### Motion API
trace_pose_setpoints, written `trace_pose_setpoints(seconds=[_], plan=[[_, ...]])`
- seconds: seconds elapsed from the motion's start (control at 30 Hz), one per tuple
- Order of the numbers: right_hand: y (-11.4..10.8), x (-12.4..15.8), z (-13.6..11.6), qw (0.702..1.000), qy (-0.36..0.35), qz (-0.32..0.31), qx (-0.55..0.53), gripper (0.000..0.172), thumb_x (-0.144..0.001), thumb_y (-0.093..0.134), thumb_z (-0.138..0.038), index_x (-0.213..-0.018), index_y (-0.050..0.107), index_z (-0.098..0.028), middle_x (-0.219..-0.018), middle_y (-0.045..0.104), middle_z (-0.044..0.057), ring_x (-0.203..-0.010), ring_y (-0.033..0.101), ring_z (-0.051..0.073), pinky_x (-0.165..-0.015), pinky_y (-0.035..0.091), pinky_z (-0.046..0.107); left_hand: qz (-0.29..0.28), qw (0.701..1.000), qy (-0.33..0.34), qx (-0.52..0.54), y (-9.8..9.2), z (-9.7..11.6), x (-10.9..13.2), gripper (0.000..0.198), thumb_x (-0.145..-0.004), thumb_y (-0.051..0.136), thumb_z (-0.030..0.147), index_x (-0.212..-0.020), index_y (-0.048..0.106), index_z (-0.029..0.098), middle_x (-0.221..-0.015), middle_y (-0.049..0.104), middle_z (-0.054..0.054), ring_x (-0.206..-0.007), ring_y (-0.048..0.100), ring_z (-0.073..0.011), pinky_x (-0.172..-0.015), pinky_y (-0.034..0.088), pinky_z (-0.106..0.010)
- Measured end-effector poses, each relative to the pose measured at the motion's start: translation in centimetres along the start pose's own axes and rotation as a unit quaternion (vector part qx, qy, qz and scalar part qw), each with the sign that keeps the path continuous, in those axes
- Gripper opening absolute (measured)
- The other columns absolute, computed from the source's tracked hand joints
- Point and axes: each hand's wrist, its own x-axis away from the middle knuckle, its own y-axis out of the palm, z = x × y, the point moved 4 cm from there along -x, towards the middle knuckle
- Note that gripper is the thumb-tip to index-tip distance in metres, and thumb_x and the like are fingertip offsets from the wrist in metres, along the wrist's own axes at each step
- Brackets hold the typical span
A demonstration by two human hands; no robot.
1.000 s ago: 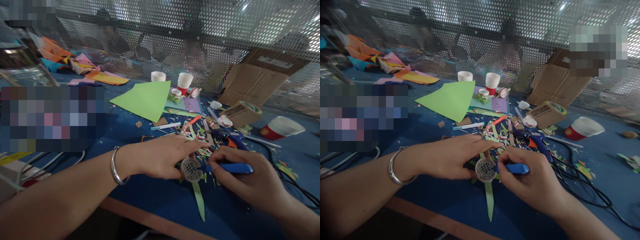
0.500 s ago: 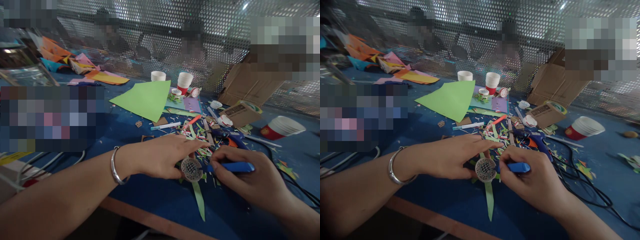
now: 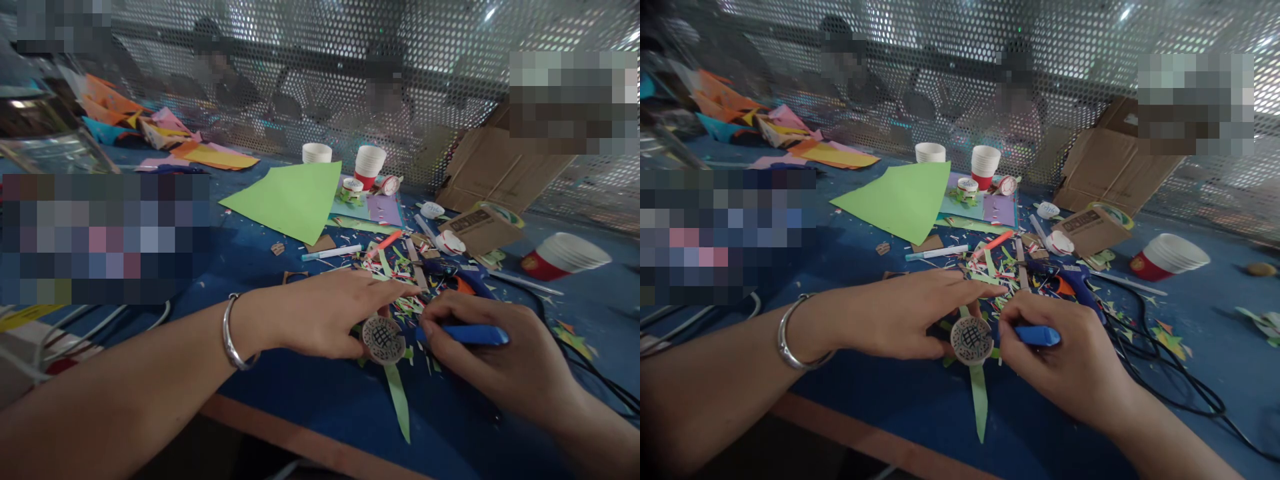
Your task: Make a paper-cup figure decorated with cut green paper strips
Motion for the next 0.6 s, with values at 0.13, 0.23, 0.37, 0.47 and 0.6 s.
trace_pose_setpoints(seconds=[0.13, 0.23, 0.37, 0.47, 0.6], plan=[[0.03, 0.07, -0.05, 1.000, -0.010, 0.003, 0.011, 0.017, -0.089, 0.056, -0.020, -0.074, 0.063, -0.024, -0.060, 0.061, -0.005, -0.049, 0.053, 0.010, -0.050, 0.040, 0.024, 0.000, 1.000, 0.003, 0.001, -0.05, 0.04, 0.00, 0.083, -0.085, 0.072, 0.020, -0.158, 0.034, 0.012, -0.146, 0.059, -0.018, -0.135, 0.054, -0.0292, -0.111, 0.042, -0.040], [-0.08, 0.01, -0.24, 1.000, -0.016, 0.006, 0.019, 0.018, -0.088, 0.056, -0.021, -0.072, 0.062, -0.024, -0.058, 0.060, -0.006, -0.048, 0.051, 0.010, -0.050, 0.040, 0.024, -0.001, 1.000, 0.005, 0.003, -0.09, 0.04, 0.03, 0.084, -0.086, 0.072, 0.022, -0.159, 0.033, 0.011, -0.146, 0.059, -0.019, -0.134, 0.054, -0.0293, -0.110, 0.042, -0.040], [-0.24, -0.14, -0.75, 0.999, -0.037, -0.004, 0.025, 0.018, -0.087, 0.056, -0.019, -0.070, 0.061, -0.024, -0.058, 0.060, -0.006, -0.048, 0.053, 0.009, -0.050, 0.041, 0.022, -0.002, 1.000, 0.007, 0.004, -0.09, 0.05, 0.05, 0.082, -0.088, 0.071, 0.026, -0.159, 0.034, 0.011, -0.145, 0.059, -0.018, -0.132, 0.056, -0.0288, -0.110, 0.042, -0.040], [-0.28, -0.15, -0.85, 0.999, -0.036, -0.007, 0.028, 0.018, -0.087, 0.056, -0.018, -0.071, 0.061, -0.024, -0.060, 0.060, -0.005, -0.049, 0.053, 0.010, -0.051, 0.042, 0.023, 0.003, 1.000, 0.005, -0.002, -0.02, 0.02, 0.07, 0.081, -0.088, 0.071, 0.026, -0.159, 0.034, 0.012, -0.144, 0.061, -0.017, -0.130, 0.056, -0.0281, -0.109, 0.043, -0.040], [-0.31, 0.00, -0.81, 0.999, -0.037, 0.009, 0.027, 0.018, -0.087, 0.055, -0.017, -0.071, 0.060, -0.024, -0.058, 0.059, -0.006, -0.048, 0.052, 0.009, -0.050, 0.041, 0.022, 0.007, 1.000, 0.004, -0.009, 0.11, -0.06, 0.09, 0.081, -0.088, 0.071, 0.027, -0.159, 0.033, 0.015, -0.142, 0.062, -0.016, -0.129, 0.057, -0.0276, -0.108, 0.043, -0.039]])
